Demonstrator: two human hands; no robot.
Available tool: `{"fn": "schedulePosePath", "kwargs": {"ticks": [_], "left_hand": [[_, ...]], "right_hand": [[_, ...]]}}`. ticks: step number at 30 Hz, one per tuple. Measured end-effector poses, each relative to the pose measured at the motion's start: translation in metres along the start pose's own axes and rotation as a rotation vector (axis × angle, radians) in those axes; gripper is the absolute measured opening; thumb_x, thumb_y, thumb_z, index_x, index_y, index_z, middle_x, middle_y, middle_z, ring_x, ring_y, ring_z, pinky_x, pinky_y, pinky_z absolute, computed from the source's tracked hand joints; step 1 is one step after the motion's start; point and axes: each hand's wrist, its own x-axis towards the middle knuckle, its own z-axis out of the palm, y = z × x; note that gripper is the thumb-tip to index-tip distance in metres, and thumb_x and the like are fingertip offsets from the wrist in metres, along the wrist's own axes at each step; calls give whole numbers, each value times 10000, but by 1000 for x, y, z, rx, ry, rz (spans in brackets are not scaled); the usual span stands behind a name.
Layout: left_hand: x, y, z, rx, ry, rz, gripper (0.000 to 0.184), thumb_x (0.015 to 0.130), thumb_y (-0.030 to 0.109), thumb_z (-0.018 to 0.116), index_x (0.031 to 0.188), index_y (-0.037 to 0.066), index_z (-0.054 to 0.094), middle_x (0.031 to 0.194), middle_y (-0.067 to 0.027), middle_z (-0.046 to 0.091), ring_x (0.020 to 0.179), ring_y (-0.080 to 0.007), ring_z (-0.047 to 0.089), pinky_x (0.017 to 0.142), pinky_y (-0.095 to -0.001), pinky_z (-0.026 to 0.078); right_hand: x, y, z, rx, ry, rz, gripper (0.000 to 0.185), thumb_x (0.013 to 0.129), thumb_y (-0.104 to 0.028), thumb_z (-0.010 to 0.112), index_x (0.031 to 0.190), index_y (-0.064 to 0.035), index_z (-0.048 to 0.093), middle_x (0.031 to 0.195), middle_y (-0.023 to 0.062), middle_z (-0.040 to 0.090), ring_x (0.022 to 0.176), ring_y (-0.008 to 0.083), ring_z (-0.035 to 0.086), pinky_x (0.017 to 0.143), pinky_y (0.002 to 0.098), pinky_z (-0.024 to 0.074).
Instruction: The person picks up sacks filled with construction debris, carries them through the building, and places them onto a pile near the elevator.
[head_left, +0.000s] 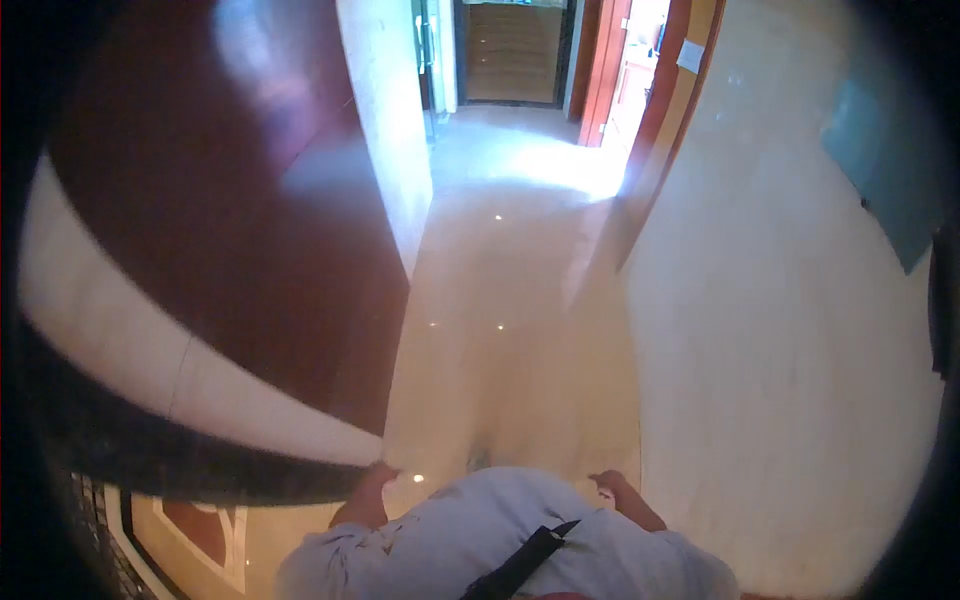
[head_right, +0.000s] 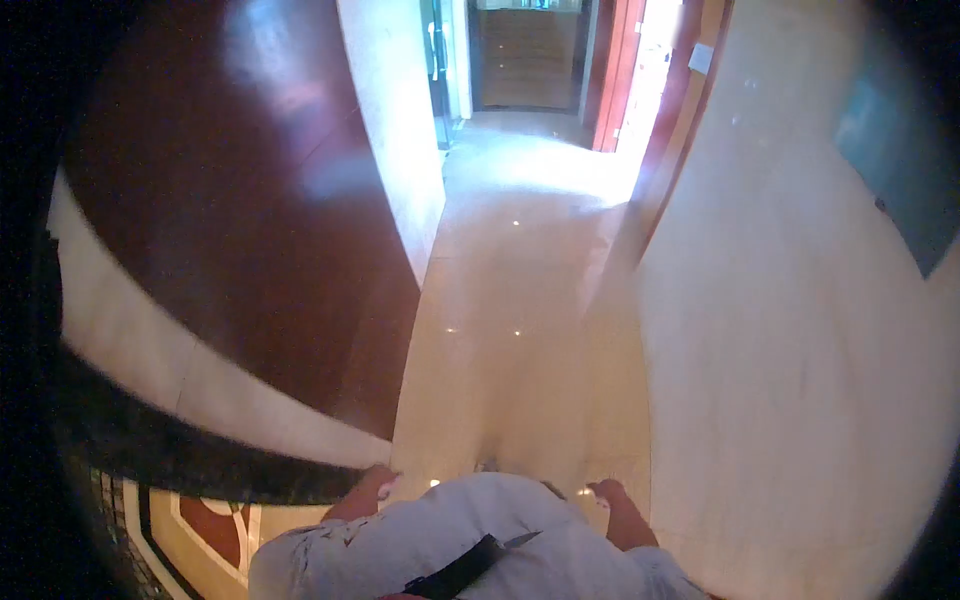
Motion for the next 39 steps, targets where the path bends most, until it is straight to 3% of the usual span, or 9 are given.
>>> {"fn": "schedulePosePath", "kwargs": {"ticks": [1, 4, 6, 12, 17, 23, 28, 36, 39], "left_hand": [[69, -1, -22, -507, 78, -174, 578, 721, 454, 588, 1137, 58, 519, 1153, -153, 522, 1064, -275, 500, 887, -387, 396], [171, 60, -182, 416, 329, 318, 363, 771, 346, 546, 868, 2, 612, 877, -202, 597, 771, -303, 586, 677, -393, 454], [140, 151, -313, 158, 297, 204, 341, 810, 338, 478, 879, 31, 610, 863, -175, 602, 760, -309, 584, 691, -404, 457], [322, 170, -399, 587, 469, 492, 416, 739, 411, 578, 998, 86, 595, 825, -167, 614, 733, -314, 585, 638, -405, 462], [341, 168, -435, 3, 21, -26, 455, 802, 444, 493, 1006, 52, 599, 949, -172, 603, 802, -313, 595, 687, -409, 472], [399, 77, -427, -775, -9, -399, 409, 710, 342, 666, 887, -22, 611, 681, -138, 584, 547, -238, 543, 463, -394, 430], [486, 18, -503, -1132, -34, -153, 347, 715, 322, 661, 755, -20, 618, 644, -100, 569, 511, -207, 510, 424, -372, 390], [669, 56, -812, -16, 127, -117, 514, 793, 466, 508, 778, -38, 607, 879, -197, 601, 862, -311, 573, 738, -404, 453], [775, 71, -941, 166, 308, 179, 514, 820, 460, 455, 825, -30, 608, 950, -210, 576, 937, -335, 526, 818, -418, 405]], "right_hand": [[-9, -6, -22, 172, 2, 54, 449, 742, -160, 539, 1189, -174, 497, 711, 101, 628, 535, 217, 595, 484, 330, 478], [6, -25, -60, 638, 25, 201, 292, 766, -297, 525, 996, -117, 544, 677, 97, 614, 539, 220, 585, 512, 343, 467], [49, -5, -55, 841, 98, 308, 509, 782, -494, 485, 656, -13, 596, 577, 111, 577, 476, 220, 551, 492, 357, 432], [96, 12, -137, 1165, 484, -326, 404, 769, -415, 565, 656, -28, 577, 537, 102, 542, 472, 215, 525, 434, 372, 408], [182, 15, -390, 1004, 151, 524, 373, 754, -382, 586, 622, -36, 546, 504, 107, 514, 424, 214, 510, 391, 356, 396], [360, 53, -570, 627, 580, 200, 339, 783, -345, 545, 699, -17, 576, 576, 133, 531, 514, 235, 541, 488, 370, 428], [451, -9, -715, 688, 306, 378, 311, 824, -131, 462, 1126, -70, 499, 723, 143, 578, 646, 223, 574, 543, 394, 464], [596, -164, -836, 168, 376, -74, 309, 772, -275, 584, 952, -23, 579, 731, 114, 553, 593, 199, 517, 510, 316, 413], [620, -275, -982, 1172, 211, 137, 353, 741, -315, 616, 904, -4, 581, 744, 97, 580, 597, 171, 519, 537, 304, 431]]}}
